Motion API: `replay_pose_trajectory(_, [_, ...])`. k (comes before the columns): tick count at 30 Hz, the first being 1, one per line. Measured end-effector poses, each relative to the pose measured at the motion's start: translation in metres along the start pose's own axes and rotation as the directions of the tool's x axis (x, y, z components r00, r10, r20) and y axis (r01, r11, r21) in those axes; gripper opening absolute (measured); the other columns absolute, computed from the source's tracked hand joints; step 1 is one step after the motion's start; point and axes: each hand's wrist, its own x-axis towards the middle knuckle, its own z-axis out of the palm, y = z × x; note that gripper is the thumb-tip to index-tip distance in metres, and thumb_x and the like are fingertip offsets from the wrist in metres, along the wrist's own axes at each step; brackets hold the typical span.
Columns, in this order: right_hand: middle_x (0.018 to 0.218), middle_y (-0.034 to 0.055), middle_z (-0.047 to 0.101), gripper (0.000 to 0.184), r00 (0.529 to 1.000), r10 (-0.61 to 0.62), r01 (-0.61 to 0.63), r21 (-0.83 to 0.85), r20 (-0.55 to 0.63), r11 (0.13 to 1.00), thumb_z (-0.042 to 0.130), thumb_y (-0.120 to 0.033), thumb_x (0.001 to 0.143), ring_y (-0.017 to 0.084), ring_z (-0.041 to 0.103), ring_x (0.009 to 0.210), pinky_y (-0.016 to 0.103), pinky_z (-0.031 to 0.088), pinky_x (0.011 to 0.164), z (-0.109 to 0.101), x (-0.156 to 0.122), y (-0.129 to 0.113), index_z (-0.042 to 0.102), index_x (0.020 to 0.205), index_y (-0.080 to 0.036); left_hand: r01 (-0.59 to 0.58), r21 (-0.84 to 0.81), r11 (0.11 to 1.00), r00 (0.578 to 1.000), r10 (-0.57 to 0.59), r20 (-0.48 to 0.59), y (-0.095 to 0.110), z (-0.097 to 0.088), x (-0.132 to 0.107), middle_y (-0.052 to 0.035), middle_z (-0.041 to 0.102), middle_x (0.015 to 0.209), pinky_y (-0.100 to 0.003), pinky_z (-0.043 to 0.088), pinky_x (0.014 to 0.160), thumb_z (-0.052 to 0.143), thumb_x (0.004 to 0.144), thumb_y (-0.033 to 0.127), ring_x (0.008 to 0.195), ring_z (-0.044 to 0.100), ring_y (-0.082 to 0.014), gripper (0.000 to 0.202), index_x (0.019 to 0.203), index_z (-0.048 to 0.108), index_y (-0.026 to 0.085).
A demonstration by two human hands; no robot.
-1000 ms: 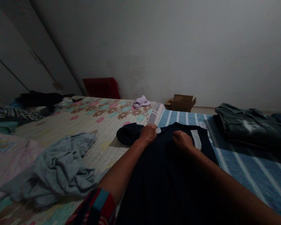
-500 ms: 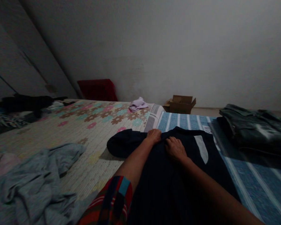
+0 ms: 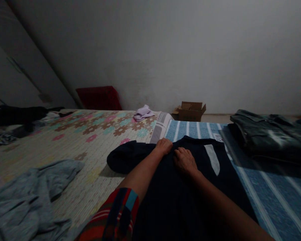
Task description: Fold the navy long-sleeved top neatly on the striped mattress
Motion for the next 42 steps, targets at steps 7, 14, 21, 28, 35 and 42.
replay_pose_trajectory(7, [0.098,0.0067,0.059,0.020,1.000,0.004,-0.004,0.012,0.004,1.000,0.038,-0.024,0.089,0.021,0.048,0.098,0.034,0.028,0.088,-0.003,0.000,0.000,0.057,0.090,-0.020,-0.038,-0.027,0.999,0.999,0.039,0.033,-0.010,-0.005,0.004,-0.0150,0.068,0.099,-0.031,0.049,0.084,0.058,0.077,0.017,0.102,0.061,-0.0271,0.023,0.098,0.067,0.014])
replay_pose_trajectory(14, [0.097,0.0063,0.058,0.019,1.000,-0.004,0.004,0.028,-0.009,1.000,0.039,-0.025,0.089,0.021,0.049,0.097,0.033,0.028,0.086,-0.003,0.000,0.001,0.057,0.090,-0.020,-0.002,-0.045,0.999,1.000,0.003,0.021,-0.005,-0.001,0.009,-0.0149,0.066,0.104,-0.032,0.048,0.086,0.063,0.075,0.022,0.105,0.059,-0.0277,0.027,0.101,0.066,0.016])
replay_pose_trajectory(21, [0.097,0.0066,0.059,0.020,1.000,0.013,-0.012,0.034,-0.008,0.999,0.038,-0.025,0.089,0.021,0.049,0.097,0.033,0.028,0.086,-0.003,0.001,0.001,0.057,0.089,-0.020,-0.009,-0.045,0.999,1.000,0.010,0.029,-0.010,0.003,0.012,-0.0142,0.064,0.105,-0.031,0.047,0.087,0.064,0.075,0.021,0.106,0.058,-0.0269,0.024,0.098,0.066,0.015])
replay_pose_trajectory(28, [0.099,0.0071,0.058,0.018,1.000,0.013,-0.013,0.039,-0.004,0.999,0.041,-0.026,0.087,0.021,0.049,0.097,0.033,0.029,0.086,-0.002,0.002,0.002,0.057,0.091,-0.020,0.029,-0.051,0.998,1.000,-0.029,0.010,-0.033,-0.008,0.027,-0.0089,0.057,0.115,-0.042,0.048,0.085,0.055,0.088,0.030,0.101,0.057,-0.0215,0.028,0.111,0.056,0.014])
replay_pose_trajectory(35, [0.099,0.0070,0.058,0.018,1.000,0.024,-0.023,0.048,-0.004,0.999,0.040,-0.027,0.088,0.021,0.049,0.097,0.033,0.029,0.086,-0.004,0.002,0.001,0.057,0.090,-0.020,0.079,-0.106,0.991,0.997,-0.080,-0.008,-0.040,0.001,0.034,-0.0078,0.057,0.113,-0.041,0.050,0.082,0.054,0.088,0.031,0.097,0.058,-0.0202,0.029,0.112,0.055,0.015])
replay_pose_trajectory(42, [0.101,0.0072,0.058,0.018,1.000,0.032,-0.032,0.056,0.000,0.998,0.042,-0.027,0.087,0.021,0.049,0.098,0.033,0.029,0.089,-0.003,0.003,0.002,0.057,0.091,-0.019,0.074,-0.142,0.987,0.990,-0.090,-0.108,-0.036,0.012,0.026,-0.0097,0.062,0.107,-0.034,0.046,0.085,0.048,0.088,0.014,0.100,0.058,-0.0201,0.024,0.111,0.053,0.014])
